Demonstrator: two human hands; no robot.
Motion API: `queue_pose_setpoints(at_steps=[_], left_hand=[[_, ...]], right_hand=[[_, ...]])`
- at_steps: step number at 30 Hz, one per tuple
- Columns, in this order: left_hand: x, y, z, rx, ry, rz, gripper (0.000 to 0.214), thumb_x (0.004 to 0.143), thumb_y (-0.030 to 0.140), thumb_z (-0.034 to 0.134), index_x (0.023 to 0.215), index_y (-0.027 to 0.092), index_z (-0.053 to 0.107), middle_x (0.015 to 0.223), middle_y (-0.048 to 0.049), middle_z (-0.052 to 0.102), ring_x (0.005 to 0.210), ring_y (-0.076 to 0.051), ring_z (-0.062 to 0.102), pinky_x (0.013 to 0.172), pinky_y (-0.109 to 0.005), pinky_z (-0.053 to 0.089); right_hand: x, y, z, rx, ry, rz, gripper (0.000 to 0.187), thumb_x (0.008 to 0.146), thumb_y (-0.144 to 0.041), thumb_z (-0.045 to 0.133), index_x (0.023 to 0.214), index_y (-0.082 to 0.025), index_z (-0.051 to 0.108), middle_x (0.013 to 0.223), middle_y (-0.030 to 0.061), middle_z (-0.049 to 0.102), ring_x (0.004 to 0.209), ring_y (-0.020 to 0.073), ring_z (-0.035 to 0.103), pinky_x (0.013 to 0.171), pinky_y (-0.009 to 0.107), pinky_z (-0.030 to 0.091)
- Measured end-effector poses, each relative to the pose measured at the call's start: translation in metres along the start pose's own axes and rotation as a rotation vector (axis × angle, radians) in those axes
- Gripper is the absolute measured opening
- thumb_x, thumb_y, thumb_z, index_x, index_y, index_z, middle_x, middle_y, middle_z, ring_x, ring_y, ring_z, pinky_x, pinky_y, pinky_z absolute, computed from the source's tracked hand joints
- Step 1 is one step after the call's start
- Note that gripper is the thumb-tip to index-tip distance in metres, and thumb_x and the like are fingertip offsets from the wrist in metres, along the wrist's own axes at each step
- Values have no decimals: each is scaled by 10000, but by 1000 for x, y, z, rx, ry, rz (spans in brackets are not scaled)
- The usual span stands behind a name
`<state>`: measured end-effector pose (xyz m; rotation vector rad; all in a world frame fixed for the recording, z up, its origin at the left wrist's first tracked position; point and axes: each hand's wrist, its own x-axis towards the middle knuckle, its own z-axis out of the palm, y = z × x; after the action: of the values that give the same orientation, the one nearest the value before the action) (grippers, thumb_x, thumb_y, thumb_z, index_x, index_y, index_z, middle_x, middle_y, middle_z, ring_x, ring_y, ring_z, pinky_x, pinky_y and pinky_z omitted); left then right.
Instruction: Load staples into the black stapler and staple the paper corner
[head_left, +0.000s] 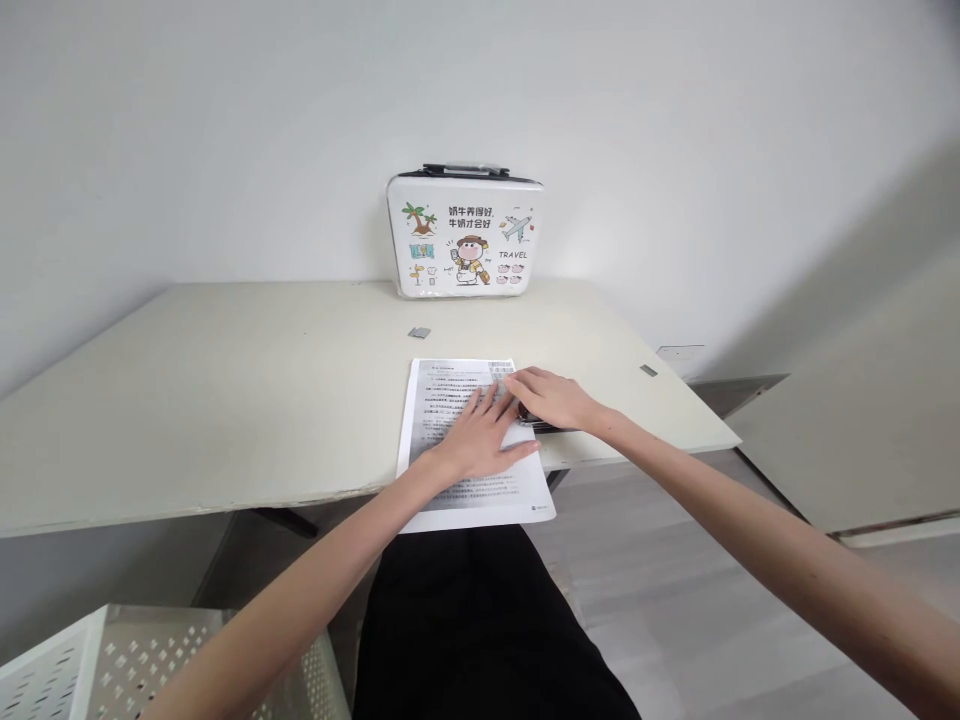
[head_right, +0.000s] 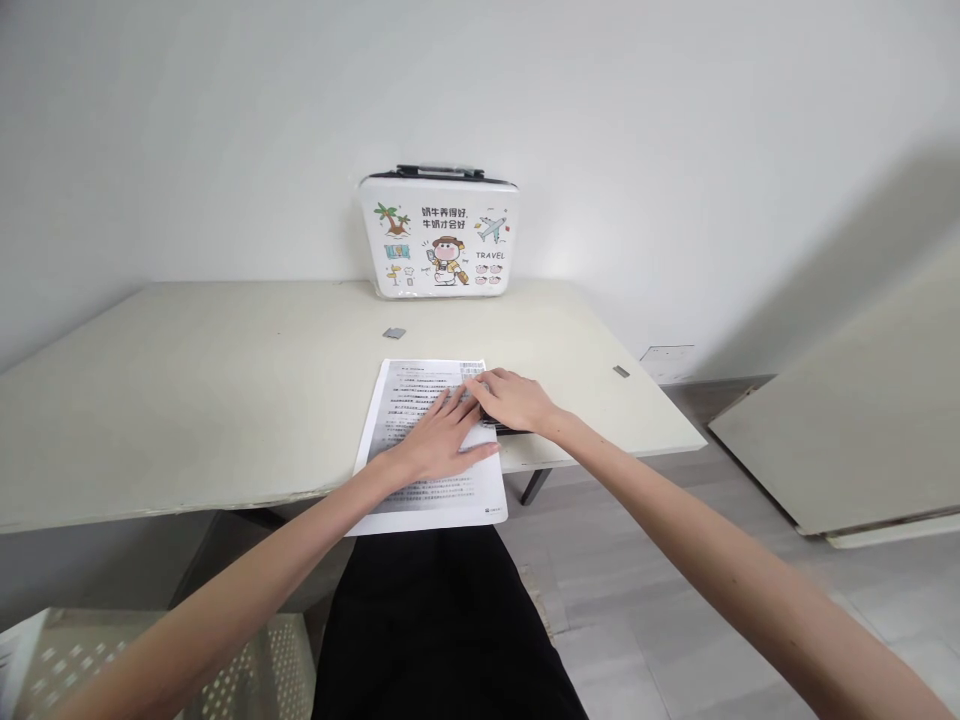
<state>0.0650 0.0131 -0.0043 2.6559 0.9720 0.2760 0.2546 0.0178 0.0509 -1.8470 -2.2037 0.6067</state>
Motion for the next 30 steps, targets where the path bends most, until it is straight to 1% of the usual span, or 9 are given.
queue_pose_setpoints(at_steps=[4, 9, 12, 19, 23, 27, 30], left_hand=[[0, 1, -1, 2, 11, 2, 886, 1025, 779, 300, 1709, 223, 213, 1787, -86, 84, 1643, -371, -8, 1329, -595, 39], [0, 2, -1, 6, 12, 4, 885, 1026, 775, 303, 1711, 223, 210, 1786, -87, 91, 1644, -369, 3, 1328, -598, 50], [1, 2, -1, 8, 9, 2, 877, 1029, 768, 306, 1711, 226, 205, 1786, -87, 86, 1644, -367, 11, 1327, -601, 52], [1, 5, -5, 21, -19, -11, 877, 1036, 751, 320, 1695, 175, 253, 1785, -108, 59, 1642, -371, -8, 1333, -578, 33], [0, 6, -7, 14, -23, -12, 881, 1033, 755, 320, 1694, 177, 252, 1783, -110, 65, 1643, -371, -5, 1331, -583, 36], [1, 5, -5, 10, -6, 3, 894, 1026, 774, 295, 1691, 179, 251, 1780, -119, 87, 1646, -353, -13, 1331, -578, 27], [2, 2, -1, 15, 6, 17, 885, 1026, 776, 288, 1686, 187, 265, 1779, -114, 108, 1646, -351, -10, 1330, -579, 15]], right_hand=[[-1, -2, -1, -28, -4, -2, 600, 1087, -624, 217, 1323, -274, 644, 1515, 84, 617, 1425, 290, 541, 1146, 495, 431], [-2, -4, -2, -28, -3, -2, 596, 1087, -624, 222, 1284, -272, 660, 1491, 81, 631, 1405, 295, 552, 1139, 509, 433], [-2, -5, -1, -38, -4, -3, 593, 1090, -618, 225, 1299, -269, 656, 1482, 91, 637, 1396, 297, 558, 1137, 505, 433], [-1, -4, 0, -44, 5, -15, 595, 1091, -625, 214, 1322, -276, 637, 1475, 94, 641, 1390, 304, 562, 1141, 521, 425], [-1, -2, 1, -38, 8, -20, 580, 1093, -617, 222, 1329, -282, 633, 1481, 84, 638, 1392, 299, 561, 1143, 517, 425], [1, 0, 3, -49, 9, -17, 595, 1091, -631, 223, 1352, -281, 628, 1487, 96, 632, 1388, 310, 566, 1138, 515, 430], [2, 1, 5, -86, 11, -29, 572, 1097, -608, 230, 1343, -283, 631, 1468, 97, 642, 1371, 310, 577, 1125, 515, 442]])
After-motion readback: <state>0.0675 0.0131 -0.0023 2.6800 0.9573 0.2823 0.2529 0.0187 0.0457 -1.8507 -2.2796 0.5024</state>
